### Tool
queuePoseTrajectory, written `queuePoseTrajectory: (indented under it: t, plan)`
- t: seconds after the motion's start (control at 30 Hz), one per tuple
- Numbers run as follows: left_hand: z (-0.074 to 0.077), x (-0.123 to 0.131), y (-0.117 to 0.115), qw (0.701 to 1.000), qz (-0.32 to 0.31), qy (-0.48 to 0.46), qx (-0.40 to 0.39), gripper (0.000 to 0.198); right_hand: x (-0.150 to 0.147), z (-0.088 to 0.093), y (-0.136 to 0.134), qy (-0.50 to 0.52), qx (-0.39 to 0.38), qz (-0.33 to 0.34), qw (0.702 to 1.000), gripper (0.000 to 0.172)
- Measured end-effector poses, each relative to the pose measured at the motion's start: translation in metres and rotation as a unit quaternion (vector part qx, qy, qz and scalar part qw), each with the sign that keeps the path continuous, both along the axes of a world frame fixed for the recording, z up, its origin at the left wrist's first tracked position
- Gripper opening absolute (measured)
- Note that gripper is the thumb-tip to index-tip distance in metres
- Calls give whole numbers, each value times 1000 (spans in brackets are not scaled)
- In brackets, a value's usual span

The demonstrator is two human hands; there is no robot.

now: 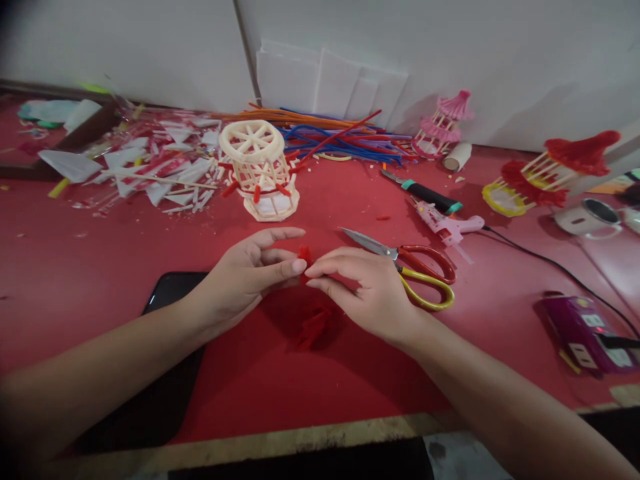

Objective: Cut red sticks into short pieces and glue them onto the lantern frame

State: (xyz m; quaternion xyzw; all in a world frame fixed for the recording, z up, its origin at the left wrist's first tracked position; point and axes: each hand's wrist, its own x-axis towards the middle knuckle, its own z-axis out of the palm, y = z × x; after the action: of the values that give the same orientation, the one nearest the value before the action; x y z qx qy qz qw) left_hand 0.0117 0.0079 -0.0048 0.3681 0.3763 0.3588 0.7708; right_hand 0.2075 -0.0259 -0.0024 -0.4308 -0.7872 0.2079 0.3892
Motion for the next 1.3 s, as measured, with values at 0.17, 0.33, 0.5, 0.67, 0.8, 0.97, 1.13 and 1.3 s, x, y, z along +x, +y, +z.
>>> queuePoseTrajectory:
  t: [0.17, 0.33, 0.5, 0.67, 0.8, 0.97, 1.13, 1.3]
  plan:
    - [1, 1, -1, 1000, 1, 1, 11, 46, -1, -2, -1, -10, -7, 13, 1000, 6]
    - [2, 0, -2, 999, -7, 40, 34, 49, 1, 0, 1, -14, -23, 3, 1000, 32]
    - [3, 1, -4, 997, -28, 61, 39, 50, 8, -1, 6, -77, 1, 42, 996, 55]
    - [6, 2, -5, 997, -47, 51, 18, 53, 11, -3, 7, -90, 13, 52, 995, 47]
    - [4, 1, -4, 998, -44, 40, 13, 55, 10, -2, 6, -85, 7, 49, 995, 46]
    - [3, 0, -3, 998, -33, 43, 25, 59, 8, -2, 6, -82, 23, 57, 995, 46]
    - [4, 0, -4, 997, -39, 51, 31, 65, 7, -6, 6, -74, 35, 53, 995, 47]
    - [5, 1, -4, 997, -49, 47, 27, 62, 5, -7, 5, -95, 50, 63, 992, 48]
